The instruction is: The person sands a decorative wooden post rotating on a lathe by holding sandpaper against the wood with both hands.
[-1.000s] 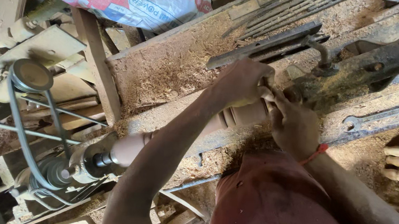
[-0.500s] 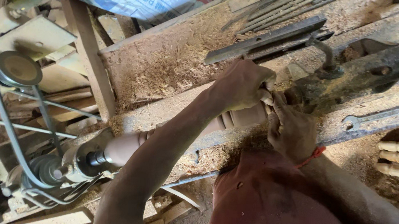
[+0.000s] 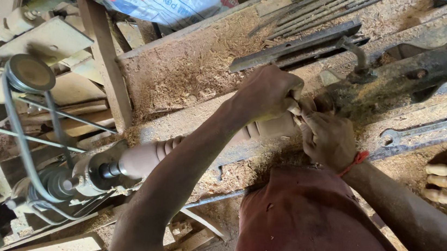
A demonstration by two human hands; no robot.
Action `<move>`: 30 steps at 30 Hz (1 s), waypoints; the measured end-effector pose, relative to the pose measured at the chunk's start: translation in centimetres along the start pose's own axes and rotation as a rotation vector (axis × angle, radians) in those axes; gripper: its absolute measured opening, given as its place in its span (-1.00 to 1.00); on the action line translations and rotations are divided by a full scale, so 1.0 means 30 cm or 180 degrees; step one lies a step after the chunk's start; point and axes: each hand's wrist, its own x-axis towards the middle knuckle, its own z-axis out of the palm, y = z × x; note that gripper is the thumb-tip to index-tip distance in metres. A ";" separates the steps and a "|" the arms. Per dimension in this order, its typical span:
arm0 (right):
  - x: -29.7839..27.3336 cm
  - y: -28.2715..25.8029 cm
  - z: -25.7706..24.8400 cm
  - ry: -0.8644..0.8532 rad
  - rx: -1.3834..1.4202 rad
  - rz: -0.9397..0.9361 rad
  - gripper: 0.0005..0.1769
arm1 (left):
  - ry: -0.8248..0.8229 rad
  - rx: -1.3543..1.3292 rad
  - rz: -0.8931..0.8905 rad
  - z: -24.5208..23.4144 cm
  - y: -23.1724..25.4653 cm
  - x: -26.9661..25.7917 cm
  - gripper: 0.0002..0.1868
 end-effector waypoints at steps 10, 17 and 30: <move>-0.004 0.032 -0.002 -0.0112 -0.0072 -0.0114 -0.90 | 0.0193 0.0144 0.0082 0.012 0.005 -0.008 -0.78; 0.014 0.054 0.004 -0.0237 -0.0145 -0.0123 -0.92 | 0.0524 0.0336 0.0455 -0.005 0.025 -0.020 -0.82; 0.080 -0.127 -0.068 0.0202 0.1631 0.1133 -0.75 | -0.0029 0.0729 -0.0166 -0.050 0.063 0.012 -0.92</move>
